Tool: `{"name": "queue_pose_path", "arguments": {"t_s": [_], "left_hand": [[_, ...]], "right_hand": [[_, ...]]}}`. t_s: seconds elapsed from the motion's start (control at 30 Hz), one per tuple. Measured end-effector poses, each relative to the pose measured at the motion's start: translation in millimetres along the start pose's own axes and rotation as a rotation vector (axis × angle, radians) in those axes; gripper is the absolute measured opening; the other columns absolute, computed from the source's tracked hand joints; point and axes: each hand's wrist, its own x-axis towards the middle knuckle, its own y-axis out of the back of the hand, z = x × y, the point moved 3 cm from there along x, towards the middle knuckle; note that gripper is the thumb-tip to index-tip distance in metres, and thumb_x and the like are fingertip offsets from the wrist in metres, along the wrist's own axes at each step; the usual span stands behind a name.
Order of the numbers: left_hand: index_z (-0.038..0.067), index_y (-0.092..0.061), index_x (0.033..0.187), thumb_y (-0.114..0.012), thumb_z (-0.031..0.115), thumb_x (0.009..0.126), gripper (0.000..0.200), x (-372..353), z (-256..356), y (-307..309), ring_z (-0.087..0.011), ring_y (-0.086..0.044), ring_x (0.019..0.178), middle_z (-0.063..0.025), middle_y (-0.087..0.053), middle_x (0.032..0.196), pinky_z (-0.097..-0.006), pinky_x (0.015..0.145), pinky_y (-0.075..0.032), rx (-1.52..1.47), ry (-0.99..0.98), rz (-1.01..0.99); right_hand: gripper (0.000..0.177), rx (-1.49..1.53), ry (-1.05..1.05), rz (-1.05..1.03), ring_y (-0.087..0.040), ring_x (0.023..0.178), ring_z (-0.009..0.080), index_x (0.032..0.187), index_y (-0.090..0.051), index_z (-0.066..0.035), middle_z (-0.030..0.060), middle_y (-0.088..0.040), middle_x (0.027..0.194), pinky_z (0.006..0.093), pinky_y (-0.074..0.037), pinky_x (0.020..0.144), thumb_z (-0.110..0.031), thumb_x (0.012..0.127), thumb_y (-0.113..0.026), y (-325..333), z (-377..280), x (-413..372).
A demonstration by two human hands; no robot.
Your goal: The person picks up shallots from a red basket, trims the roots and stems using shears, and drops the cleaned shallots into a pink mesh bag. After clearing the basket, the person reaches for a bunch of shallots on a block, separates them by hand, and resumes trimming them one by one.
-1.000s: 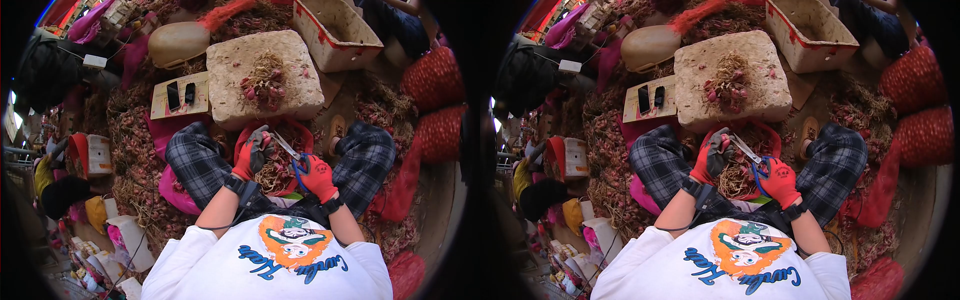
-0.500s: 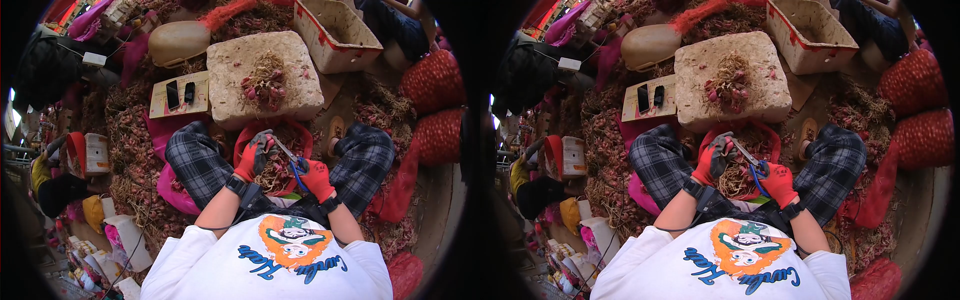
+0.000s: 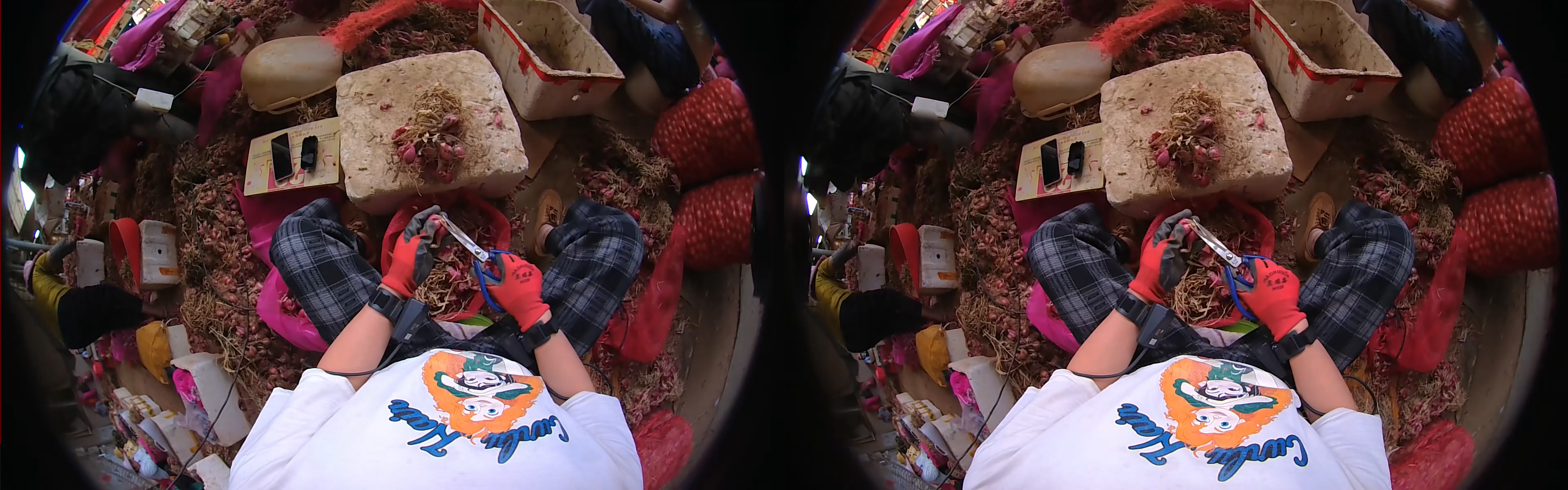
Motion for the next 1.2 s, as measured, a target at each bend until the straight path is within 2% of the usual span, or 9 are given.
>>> {"name": "queue_pose_path", "arguments": {"t_s": [0.2, 0.37, 0.57, 0.6, 0.73, 0.87, 0.97, 1.07, 1.2], "left_hand": [[0.003, -0.047, 0.122, -0.054, 0.018, 0.093, 0.033, -0.5, -6.0, 6.8, -0.0086, -0.055, 0.085, -0.0009, -0.055, 0.097, -0.0275, 0.081, -0.05, 0.004, 0.04, -0.019], [0.003, -0.046, 0.122, -0.056, 0.018, 0.092, 0.035, -7.4, 0.9, -7.6, -0.0083, -0.053, 0.081, -0.001, -0.054, 0.094, -0.0279, 0.079, -0.049, -0.03, 0.141, 0.021], [0.002, -0.048, 0.118, -0.052, 0.016, 0.093, 0.029, -44.3, 117.1, -21.0, -0.0152, -0.056, 0.086, -0.007, -0.054, 0.104, -0.0289, 0.077, -0.05, -0.097, -0.225, 0.081], [0.005, -0.046, 0.121, -0.053, 0.019, 0.093, 0.032, -52.7, 146.7, 2.8, -0.0153, -0.057, 0.087, -0.0088, -0.054, 0.106, -0.0238, 0.078, -0.049, -0.174, -0.342, -0.022], [0.005, -0.049, 0.118, -0.05, 0.023, 0.095, 0.03, -134.6, 221.3, 94.2, -0.0101, -0.054, 0.078, -0.0043, -0.057, 0.101, -0.0227, 0.068, -0.048, 0.256, -0.635, 0.648], [0.007, -0.055, 0.101, -0.049, 0.02, 0.094, 0.016, -189.1, 162.8, 284.1, -0.0078, -0.052, 0.062, -0.0018, -0.056, 0.081, -0.0229, 0.052, -0.044, 0.427, -0.248, 0.763], [0.006, -0.052, 0.113, -0.052, 0.018, 0.093, 0.024, -171.8, 164.4, 295.5, -0.0081, -0.047, 0.06, 0.0001, -0.054, 0.08, -0.0224, 0.053, -0.039, 0.55, -0.296, 0.861], [0.004, -0.054, 0.116, -0.054, 0.009, 0.091, 0.026, -112.9, 212.6, 104.0, -0.0091, -0.054, 0.077, -0.0017, -0.058, 0.091, -0.021, 0.068, -0.046, 0.549, -0.844, 0.786], [0.001, -0.054, 0.111, -0.064, 0.004, 0.082, 0.031, -15.0, 194.5, -20.7, -0.0107, -0.056, 0.091, -0.0045, -0.059, 0.105, -0.0236, 0.084, -0.044, 0.802, -0.634, 0.223]], "right_hand": [[0.037, -0.108, -0.021, -0.141, -0.063, 0.078, 0.0291, 0.09, -0.061, -0.012, 0.0103, -0.064, 0.083, 0.0384, -0.049, 0.068, -0.042, 0.071, -0.069, -17.6, 21.8, -1.9], [0.036, 0.293, -0.129, -0.188, -0.063, 0.078, 0.0309, 0.092, -0.065, -0.009, 0.0133, -0.065, 0.082, 0.0379, -0.048, 0.066, -0.04, 0.073, -0.069, -13.9, 11.5, -2.4], [0.036, 0.46, -0.12, -0.033, -0.062, 0.075, 0.0318, 0.094, -0.066, -0.008, 0.0141, -0.064, 0.08, 0.0367, -0.047, 0.066, -0.039, 0.076, -0.069, -7.2, 13.5, 5.3], [0.036, 0.495, -0.132, -0.024, -0.062, 0.075, 0.0318, 0.093, -0.066, -0.008, 0.0142, -0.064, 0.08, 0.0366, -0.047, 0.066, -0.039, 0.077, -0.069, -9.6, 17.3, 2.7], [0.032, 0.498, -0.201, -0.038, -0.062, 0.074, 0.0243, 0.095, -0.065, -0.006, 0.0121, -0.065, 0.08, 0.0332, -0.047, 0.066, -0.032, 0.078, -0.069, -14.9, 17.7, 8.5], [0.028, 0.538, -0.236, -0.077, -0.06, 0.072, 0.0107, 0.101, -0.064, -0.003, 0.0076, -0.066, 0.079, 0.0282, -0.047, 0.068, -0.02, 0.08, -0.067, -10.2, 5.5, 11.7], [0.027, 0.668, -0.218, -0.066, -0.059, 0.071, 0.0111, 0.104, -0.063, -0.003, 0.0066, -0.066, 0.081, 0.0282, -0.047, 0.067, -0.02, 0.083, -0.063, -16.0, 14.0, 11.9], [0.027, 0.588, -0.095, -0.059, -0.06, 0.073, 0.0118, 0.107, -0.061, -0.003, 0.0064, -0.066, 0.085, 0.0282, -0.047, 0.067, -0.018, 0.084, -0.059, -20.1, 17.8, 10.9], [0.029, 0.635, -0.193, -0.211, -0.064, 0.082, 0.0239, 0.106, -0.059, -0.002, 0.0128, -0.065, 0.089, 0.0331, -0.049, 0.071, -0.017, 0.082, -0.057, -31.0, 18.5, 15.2]]}}
